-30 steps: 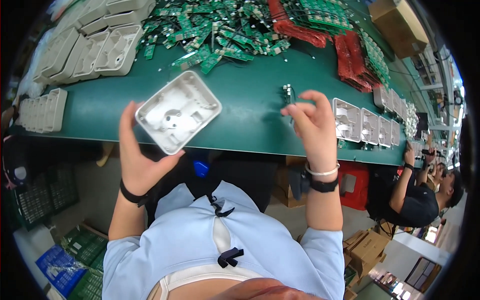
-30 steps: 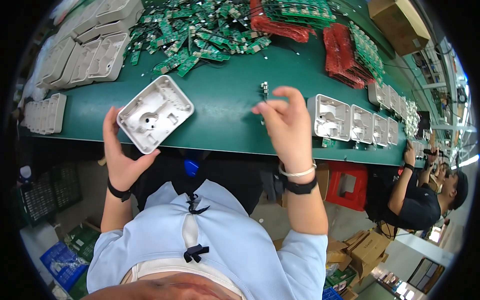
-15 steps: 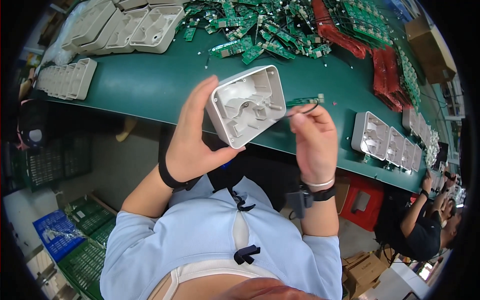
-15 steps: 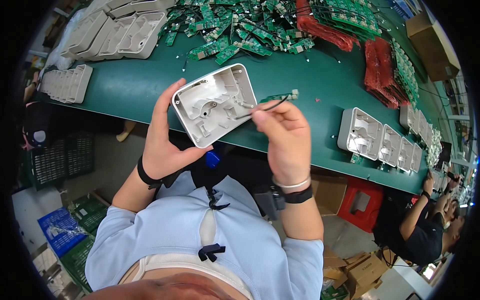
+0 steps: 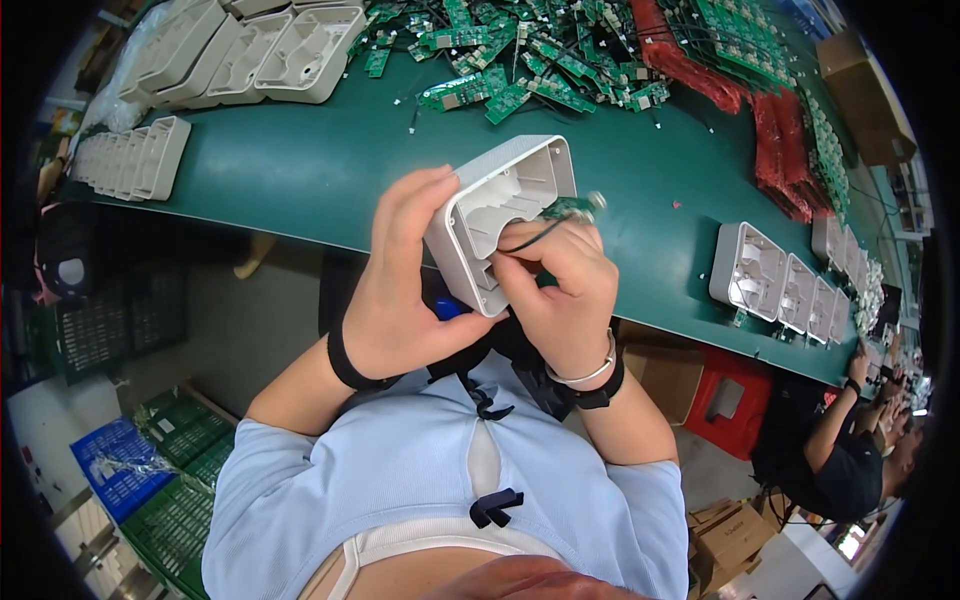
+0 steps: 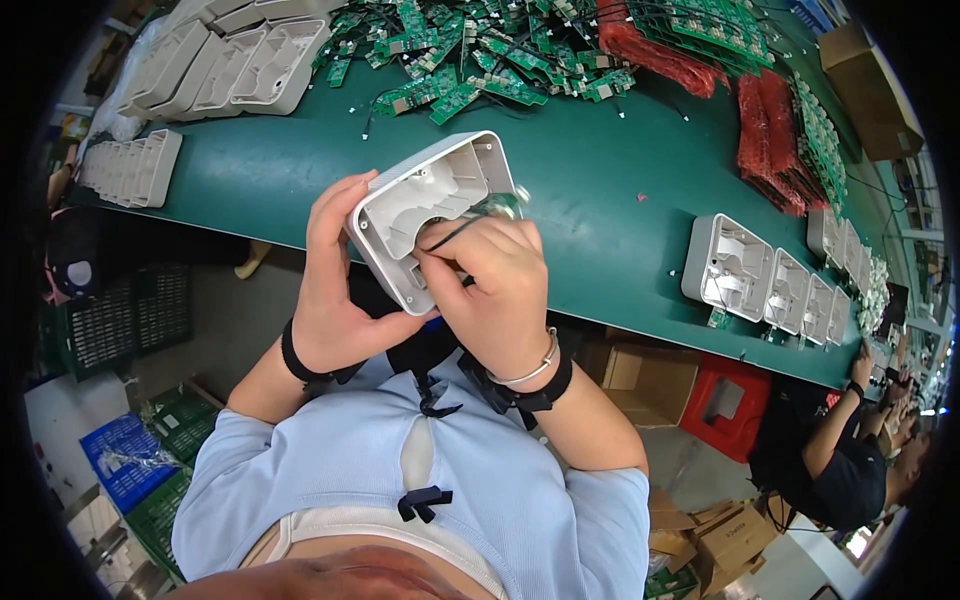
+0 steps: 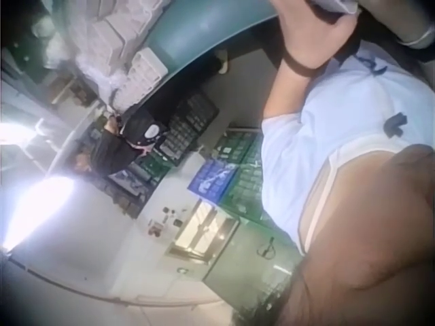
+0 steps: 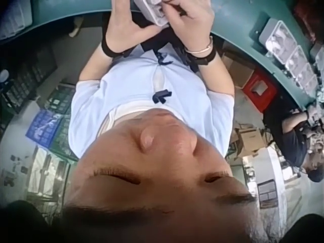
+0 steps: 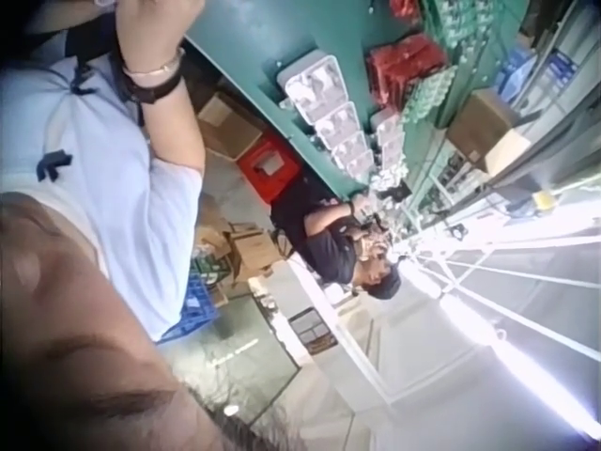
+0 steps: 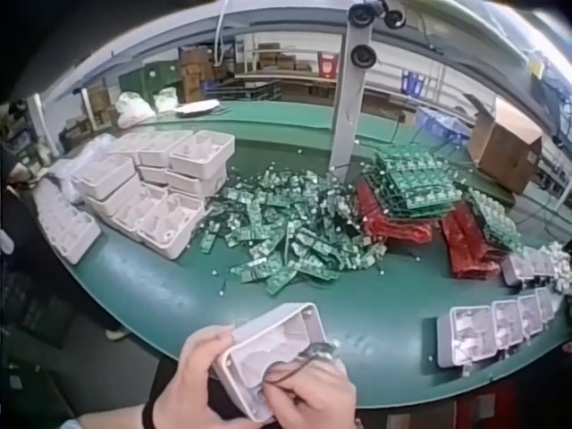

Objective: Assembling electronic components by placing small PCB boards and wires into plastic enclosures.

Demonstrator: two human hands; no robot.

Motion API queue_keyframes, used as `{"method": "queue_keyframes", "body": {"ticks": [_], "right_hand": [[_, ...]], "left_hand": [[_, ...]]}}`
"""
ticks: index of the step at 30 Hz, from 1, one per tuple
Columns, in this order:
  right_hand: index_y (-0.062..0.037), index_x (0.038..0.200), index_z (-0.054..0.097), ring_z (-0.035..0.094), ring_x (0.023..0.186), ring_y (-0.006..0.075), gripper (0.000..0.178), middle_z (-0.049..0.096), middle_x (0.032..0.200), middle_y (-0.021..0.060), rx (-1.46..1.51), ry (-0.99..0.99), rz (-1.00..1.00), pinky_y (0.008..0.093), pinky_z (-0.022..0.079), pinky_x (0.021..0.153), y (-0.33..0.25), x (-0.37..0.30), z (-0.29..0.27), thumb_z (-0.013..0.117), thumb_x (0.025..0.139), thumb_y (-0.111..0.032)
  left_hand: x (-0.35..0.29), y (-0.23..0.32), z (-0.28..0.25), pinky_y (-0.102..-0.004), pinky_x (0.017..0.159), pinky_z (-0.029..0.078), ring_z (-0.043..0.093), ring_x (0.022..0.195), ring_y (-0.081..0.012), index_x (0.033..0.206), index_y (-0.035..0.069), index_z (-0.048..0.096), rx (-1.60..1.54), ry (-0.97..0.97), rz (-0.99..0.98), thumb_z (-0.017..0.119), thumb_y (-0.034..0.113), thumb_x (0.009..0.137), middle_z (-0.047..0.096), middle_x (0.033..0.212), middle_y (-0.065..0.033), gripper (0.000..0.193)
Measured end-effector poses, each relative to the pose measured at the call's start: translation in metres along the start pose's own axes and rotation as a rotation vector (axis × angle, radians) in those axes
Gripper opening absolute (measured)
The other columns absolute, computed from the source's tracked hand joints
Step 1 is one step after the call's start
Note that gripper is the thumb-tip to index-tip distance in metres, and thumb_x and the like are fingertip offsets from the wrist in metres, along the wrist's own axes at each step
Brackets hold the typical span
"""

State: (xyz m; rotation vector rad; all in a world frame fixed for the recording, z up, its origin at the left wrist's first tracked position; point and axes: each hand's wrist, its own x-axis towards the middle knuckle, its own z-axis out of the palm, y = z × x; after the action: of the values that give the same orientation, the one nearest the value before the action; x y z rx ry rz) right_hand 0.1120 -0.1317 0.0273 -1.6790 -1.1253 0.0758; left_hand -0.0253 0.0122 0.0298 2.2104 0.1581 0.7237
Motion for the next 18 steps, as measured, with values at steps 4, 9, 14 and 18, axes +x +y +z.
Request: {"method": "queue_keyframes", "body": {"ticks": [4,9,14,18], "right_hand": [[-0.0010,0.090,0.075,0.073,0.090,0.0252,0.014,0.081,0.098,0.0099,-0.160,-0.042,-0.047,0.0352,0.053,0.086,-0.001,0.005,-0.003,0.084,0.080,0.004],[0.0000,0.105,0.074,0.066,0.086,0.0169,0.024,0.074,0.105,0.0076,-0.097,0.110,0.028,0.0321,0.052,0.080,0.003,-0.001,-0.018,0.083,0.084,0.005],[0.0005,0.119,0.070,0.059,0.087,0.0115,0.037,0.065,0.113,0.0050,0.391,0.236,0.436,0.0266,0.050,0.081,0.022,0.005,-0.022,0.084,0.085,0.006],[0.0006,0.115,0.072,0.063,0.090,0.0137,0.035,0.069,0.111,0.0073,0.253,0.143,0.292,0.0284,0.051,0.082,0.034,0.008,-0.022,0.085,0.083,0.006]], "left_hand": [[-0.010,-0.013,0.011,-0.0486,0.117,0.047,0.047,0.148,-0.0378,0.164,0.004,0.024,-0.239,0.001,-0.095,0.095,0.006,0.074,0.033,0.162,-0.0228,0.115],[-0.012,-0.019,0.006,-0.0455,0.114,0.054,0.046,0.150,-0.0328,0.165,0.006,0.021,-0.369,-0.029,-0.142,0.093,0.001,0.075,0.029,0.164,-0.0204,0.115],[-0.012,-0.021,0.001,-0.0449,0.112,0.056,0.048,0.149,-0.0333,0.164,0.006,0.023,-0.376,-0.056,-0.161,0.094,0.002,0.075,0.030,0.165,-0.0197,0.114],[-0.011,-0.021,-0.002,-0.0437,0.111,0.056,0.052,0.146,-0.0328,0.164,0.006,0.023,-0.269,-0.056,-0.132,0.094,0.002,0.075,0.033,0.163,-0.0190,0.114]]}}
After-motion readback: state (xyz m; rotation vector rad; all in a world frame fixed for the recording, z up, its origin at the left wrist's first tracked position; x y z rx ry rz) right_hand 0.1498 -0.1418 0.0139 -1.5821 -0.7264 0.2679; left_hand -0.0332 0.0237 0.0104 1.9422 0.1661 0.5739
